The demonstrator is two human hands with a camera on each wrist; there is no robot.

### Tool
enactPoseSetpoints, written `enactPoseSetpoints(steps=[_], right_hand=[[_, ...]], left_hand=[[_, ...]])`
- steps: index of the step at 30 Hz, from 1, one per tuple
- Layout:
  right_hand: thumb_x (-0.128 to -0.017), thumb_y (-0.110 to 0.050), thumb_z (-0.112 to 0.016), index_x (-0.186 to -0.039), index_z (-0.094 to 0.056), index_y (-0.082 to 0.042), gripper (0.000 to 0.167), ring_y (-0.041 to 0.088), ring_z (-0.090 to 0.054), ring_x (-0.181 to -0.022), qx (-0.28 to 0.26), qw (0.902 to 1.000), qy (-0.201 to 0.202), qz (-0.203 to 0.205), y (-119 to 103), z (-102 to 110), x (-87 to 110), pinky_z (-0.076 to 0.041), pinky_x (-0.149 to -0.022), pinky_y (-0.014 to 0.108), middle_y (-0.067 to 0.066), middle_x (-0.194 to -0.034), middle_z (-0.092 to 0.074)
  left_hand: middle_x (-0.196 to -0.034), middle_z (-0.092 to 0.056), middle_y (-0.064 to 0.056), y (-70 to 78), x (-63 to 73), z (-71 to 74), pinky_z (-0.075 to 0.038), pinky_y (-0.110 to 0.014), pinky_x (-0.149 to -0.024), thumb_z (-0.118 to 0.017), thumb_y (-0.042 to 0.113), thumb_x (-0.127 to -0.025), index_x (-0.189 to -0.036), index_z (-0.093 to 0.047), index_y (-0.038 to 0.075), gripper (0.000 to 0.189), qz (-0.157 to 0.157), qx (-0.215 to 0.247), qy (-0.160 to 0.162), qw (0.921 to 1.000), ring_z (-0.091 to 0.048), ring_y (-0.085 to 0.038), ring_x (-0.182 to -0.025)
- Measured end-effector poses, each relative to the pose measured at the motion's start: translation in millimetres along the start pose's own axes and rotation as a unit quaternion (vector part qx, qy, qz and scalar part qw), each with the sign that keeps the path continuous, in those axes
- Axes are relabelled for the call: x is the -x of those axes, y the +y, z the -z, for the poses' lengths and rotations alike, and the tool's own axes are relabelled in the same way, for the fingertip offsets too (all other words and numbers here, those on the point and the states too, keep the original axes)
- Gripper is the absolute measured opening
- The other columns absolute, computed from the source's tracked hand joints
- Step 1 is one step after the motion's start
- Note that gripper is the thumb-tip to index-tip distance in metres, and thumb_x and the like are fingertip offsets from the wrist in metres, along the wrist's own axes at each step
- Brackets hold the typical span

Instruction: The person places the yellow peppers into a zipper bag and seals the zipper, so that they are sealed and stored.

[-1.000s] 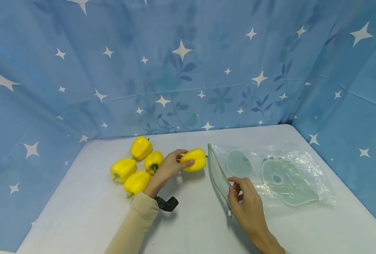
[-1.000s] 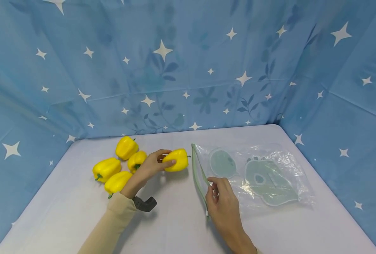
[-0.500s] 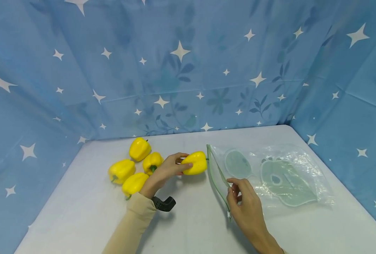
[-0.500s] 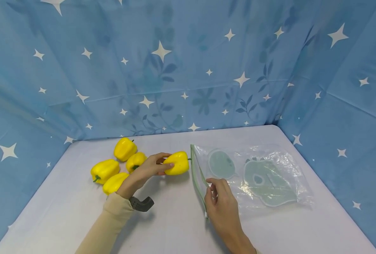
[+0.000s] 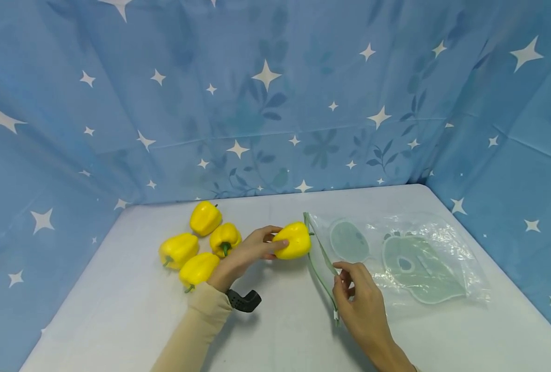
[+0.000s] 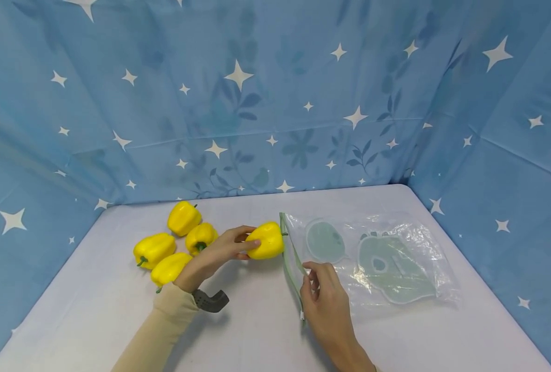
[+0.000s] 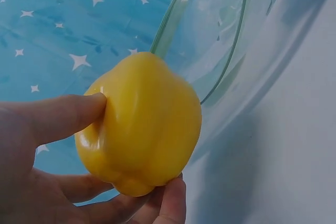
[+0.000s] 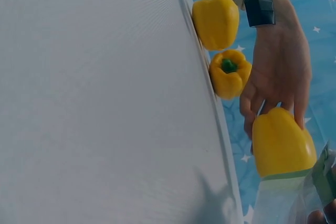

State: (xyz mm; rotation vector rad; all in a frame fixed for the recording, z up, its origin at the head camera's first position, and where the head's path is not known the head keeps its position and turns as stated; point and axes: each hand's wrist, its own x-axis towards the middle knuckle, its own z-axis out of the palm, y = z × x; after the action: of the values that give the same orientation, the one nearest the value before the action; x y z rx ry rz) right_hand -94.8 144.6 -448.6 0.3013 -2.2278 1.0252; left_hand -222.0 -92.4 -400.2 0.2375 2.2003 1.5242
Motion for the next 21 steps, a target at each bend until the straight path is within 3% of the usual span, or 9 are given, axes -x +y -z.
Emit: enactPoseSetpoints(steps=[5,11,18,21], right_hand=[[-0.081,0.019,-0.071,-0.111,-0.069,0.000,0.036,0.001,-0.049,-0.075,0.000,1.0000,0.001,0.001,-0.1,0.8,0.0,-0.048,-0.064,0.007,-0.004,-0.088,-0.054],[-0.081,0.020,-0.070,-0.111,-0.069,0.000,0.036,0.002,-0.050,-0.075,-0.005,1.0000,0.005,0.002,-0.6,1.5,-1.1,-0.048,-0.063,0.007,-0.003,-0.088,-0.054],[-0.081,0.020,-0.070,-0.110,-0.069,-0.001,0.036,0.002,-0.050,-0.074,-0.008,1.0000,0.005,-0.002,-1.2,1.8,-0.9,-0.049,-0.064,0.007,-0.004,-0.088,-0.054],[-0.081,0.020,-0.070,-0.110,-0.069,-0.001,0.036,0.002,-0.050,-0.074,-0.007,1.0000,0.004,-0.002,-1.2,1.7,-1.0,-0.049,-0.064,0.008,-0.004,-0.088,-0.054]], left_hand=[[-0.156,-0.046,-0.019,-1.0,0.8,-4.3,-0.058,-0.041,-0.101,-0.069,0.038,-0.100,-0.155,-0.047,0.011,0.065,-0.005,-0.010,-0.014,0.9998,-0.059,-0.027,-0.127],[-0.150,-0.052,-0.020,-2.4,-0.7,-8.6,-0.058,-0.042,-0.097,-0.071,0.035,-0.099,-0.152,-0.051,0.010,0.062,-0.030,-0.041,-0.024,0.9984,-0.065,-0.024,-0.110],[-0.146,-0.057,-0.017,-1.7,-0.1,-15.1,-0.055,-0.042,-0.098,-0.075,0.028,-0.097,-0.148,-0.056,0.013,0.057,-0.054,-0.087,-0.012,0.9947,-0.060,-0.031,-0.125],[-0.144,-0.060,-0.017,0.9,1.8,-18.6,-0.054,-0.045,-0.100,-0.076,0.024,-0.095,-0.147,-0.057,0.012,0.056,-0.074,-0.118,-0.005,0.9902,-0.060,-0.034,-0.125]])
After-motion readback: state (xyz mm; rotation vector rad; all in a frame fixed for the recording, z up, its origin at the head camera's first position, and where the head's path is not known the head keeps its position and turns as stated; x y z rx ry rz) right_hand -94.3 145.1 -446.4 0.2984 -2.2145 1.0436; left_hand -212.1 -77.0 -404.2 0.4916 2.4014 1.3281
